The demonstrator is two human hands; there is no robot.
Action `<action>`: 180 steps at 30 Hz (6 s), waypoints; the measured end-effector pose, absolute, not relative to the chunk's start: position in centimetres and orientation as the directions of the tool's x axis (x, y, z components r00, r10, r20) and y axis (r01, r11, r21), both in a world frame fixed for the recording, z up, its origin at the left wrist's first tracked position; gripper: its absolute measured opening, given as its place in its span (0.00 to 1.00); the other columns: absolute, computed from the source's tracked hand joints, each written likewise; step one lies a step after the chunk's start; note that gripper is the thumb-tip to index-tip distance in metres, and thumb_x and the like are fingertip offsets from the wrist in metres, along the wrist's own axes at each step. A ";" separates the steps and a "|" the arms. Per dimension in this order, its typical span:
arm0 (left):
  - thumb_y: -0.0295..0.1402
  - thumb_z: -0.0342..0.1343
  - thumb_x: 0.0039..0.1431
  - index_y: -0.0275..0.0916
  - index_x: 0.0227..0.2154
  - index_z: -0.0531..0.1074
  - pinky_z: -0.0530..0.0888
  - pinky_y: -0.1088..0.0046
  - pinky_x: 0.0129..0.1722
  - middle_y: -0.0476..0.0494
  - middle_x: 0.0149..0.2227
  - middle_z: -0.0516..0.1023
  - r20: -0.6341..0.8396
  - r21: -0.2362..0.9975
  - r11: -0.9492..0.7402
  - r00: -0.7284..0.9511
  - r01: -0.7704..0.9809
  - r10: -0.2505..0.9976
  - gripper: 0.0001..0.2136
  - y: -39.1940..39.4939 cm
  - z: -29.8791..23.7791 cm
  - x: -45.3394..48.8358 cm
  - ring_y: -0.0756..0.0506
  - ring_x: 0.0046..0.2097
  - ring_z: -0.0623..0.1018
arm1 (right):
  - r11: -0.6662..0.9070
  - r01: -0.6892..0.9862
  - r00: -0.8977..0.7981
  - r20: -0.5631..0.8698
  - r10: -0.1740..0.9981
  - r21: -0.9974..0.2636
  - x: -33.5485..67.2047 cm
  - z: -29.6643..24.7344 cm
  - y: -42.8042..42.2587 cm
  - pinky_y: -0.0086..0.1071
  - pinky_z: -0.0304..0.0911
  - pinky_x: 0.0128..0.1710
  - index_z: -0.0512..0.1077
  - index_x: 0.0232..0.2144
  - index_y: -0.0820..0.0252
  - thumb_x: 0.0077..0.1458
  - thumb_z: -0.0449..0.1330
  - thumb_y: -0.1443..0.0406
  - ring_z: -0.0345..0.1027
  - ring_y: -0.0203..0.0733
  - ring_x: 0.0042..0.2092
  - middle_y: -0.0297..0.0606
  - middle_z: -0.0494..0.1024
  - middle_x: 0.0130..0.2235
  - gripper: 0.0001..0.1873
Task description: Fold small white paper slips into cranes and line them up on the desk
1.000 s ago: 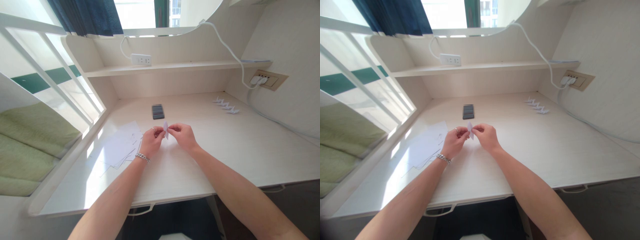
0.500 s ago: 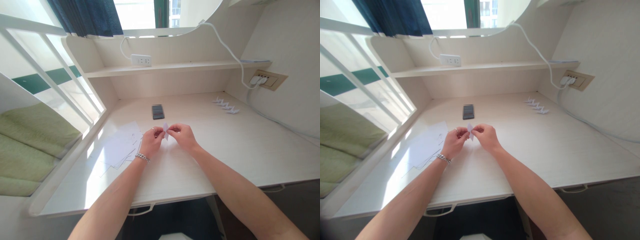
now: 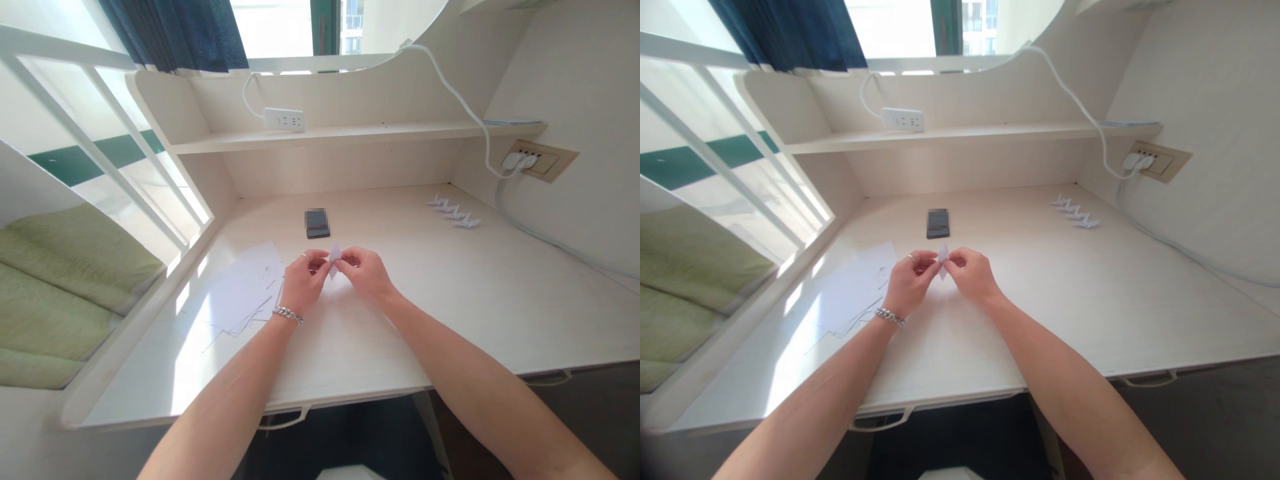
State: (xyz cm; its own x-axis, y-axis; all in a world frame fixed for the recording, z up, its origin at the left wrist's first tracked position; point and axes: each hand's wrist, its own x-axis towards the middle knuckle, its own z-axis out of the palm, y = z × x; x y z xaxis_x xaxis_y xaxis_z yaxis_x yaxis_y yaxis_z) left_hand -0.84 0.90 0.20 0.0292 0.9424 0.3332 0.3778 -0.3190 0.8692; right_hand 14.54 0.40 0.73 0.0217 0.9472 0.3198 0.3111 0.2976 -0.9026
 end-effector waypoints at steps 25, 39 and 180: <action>0.39 0.61 0.52 0.39 0.33 0.76 0.74 0.71 0.33 0.44 0.33 0.81 0.400 0.857 -0.354 -0.049 0.376 0.915 0.09 0.8 0.4 -0.9 0.47 0.32 0.78 | 0.350 0.287 0.003 0.367 0.930 -0.892 14.3 0.7 0.3 0.34 0.67 0.38 0.76 0.30 0.57 0.52 0.61 0.62 0.74 0.41 0.36 0.37 0.81 0.33 0.06; 0.37 0.61 0.52 0.40 0.34 0.77 0.74 0.71 0.34 0.45 0.33 0.80 0.396 0.859 -0.351 -0.049 0.372 0.917 0.09 0.7 0.5 -0.9 0.47 0.32 0.78 | 0.363 0.314 -0.029 0.374 0.927 -0.877 14.4 0.6 0.3 0.34 0.67 0.39 0.76 0.30 0.56 0.52 0.60 0.64 0.74 0.41 0.36 0.35 0.81 0.33 0.05; 0.42 0.68 0.42 0.34 0.27 0.74 0.72 0.73 0.31 0.45 0.26 0.78 0.030 0.999 -0.031 -0.020 -0.010 0.999 0.16 1.5 0.2 -0.9 0.50 0.28 0.75 | -0.034 -0.064 -0.175 -0.022 0.984 -0.997 14.2 1.1 0.3 0.33 0.67 0.36 0.74 0.30 0.62 0.46 0.66 0.55 0.72 0.39 0.34 0.39 0.78 0.32 0.15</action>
State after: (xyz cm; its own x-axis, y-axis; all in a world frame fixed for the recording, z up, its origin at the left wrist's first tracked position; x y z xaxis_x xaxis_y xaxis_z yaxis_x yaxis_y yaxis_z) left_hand -0.93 1.46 0.25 -0.0195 0.9993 0.0304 -0.0103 -0.0306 0.9995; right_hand 14.16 0.33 1.14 -0.1751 0.9843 -0.0220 -0.0645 -0.0337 -0.9974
